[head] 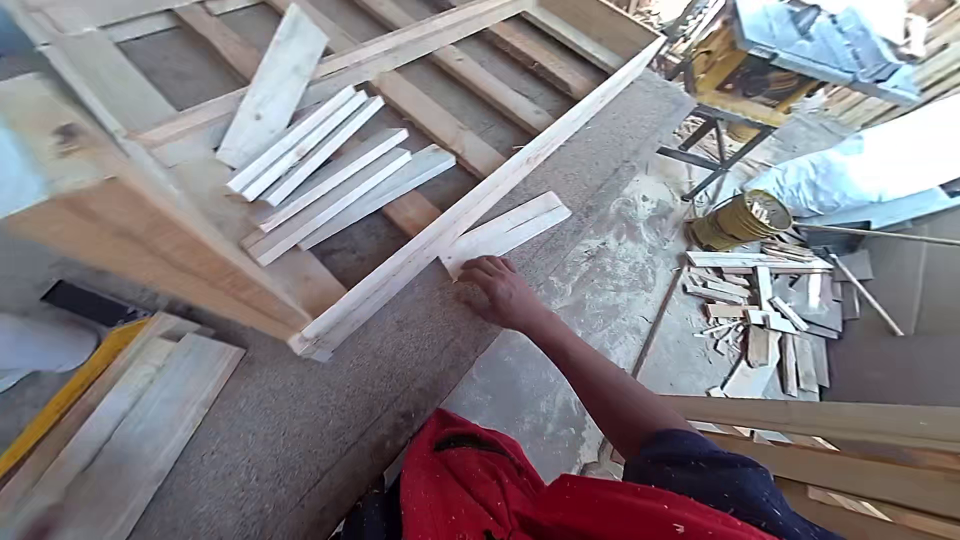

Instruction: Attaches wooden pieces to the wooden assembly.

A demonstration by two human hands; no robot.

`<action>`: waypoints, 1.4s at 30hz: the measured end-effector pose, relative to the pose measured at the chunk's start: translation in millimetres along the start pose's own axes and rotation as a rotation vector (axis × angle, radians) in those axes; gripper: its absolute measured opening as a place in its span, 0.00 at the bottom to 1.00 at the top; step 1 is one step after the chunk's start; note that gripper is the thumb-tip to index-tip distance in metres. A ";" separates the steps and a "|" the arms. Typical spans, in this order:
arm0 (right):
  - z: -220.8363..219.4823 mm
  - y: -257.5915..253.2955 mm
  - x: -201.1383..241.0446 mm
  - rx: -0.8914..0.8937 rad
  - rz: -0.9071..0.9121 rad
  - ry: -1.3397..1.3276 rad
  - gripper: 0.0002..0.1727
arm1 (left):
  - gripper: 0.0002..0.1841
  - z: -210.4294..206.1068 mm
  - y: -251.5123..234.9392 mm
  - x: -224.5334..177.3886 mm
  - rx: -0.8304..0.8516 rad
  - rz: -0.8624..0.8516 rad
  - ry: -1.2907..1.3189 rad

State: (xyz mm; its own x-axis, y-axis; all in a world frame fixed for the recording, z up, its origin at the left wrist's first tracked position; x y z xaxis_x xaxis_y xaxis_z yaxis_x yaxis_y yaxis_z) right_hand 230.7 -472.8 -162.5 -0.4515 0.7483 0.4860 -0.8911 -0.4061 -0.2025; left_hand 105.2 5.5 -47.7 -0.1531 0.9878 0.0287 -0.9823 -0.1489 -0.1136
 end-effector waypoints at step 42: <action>-166.8 36.3 365.2 0.359 0.128 -1.315 0.43 | 0.42 -42.9 267.0 120.7 -0.508 0.073 0.498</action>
State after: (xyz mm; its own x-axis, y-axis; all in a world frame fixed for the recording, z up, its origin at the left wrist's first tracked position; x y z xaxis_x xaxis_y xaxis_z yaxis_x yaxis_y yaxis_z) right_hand 25.8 -126.7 -134.2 0.0261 -0.2683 0.9630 -0.6951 -0.6972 -0.1754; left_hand -170.9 86.9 -117.2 -0.0301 0.8978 -0.4394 -0.7812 -0.2953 -0.5499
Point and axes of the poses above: each hand's wrist, its own y-axis away from the middle knuckle, its own z-axis out of the back of the hand, x = y × z, the point moved 8 cm from there along -y, towards the middle knuckle, and after that the axes turned 11 degrees about -y, right-handed, at the moved point
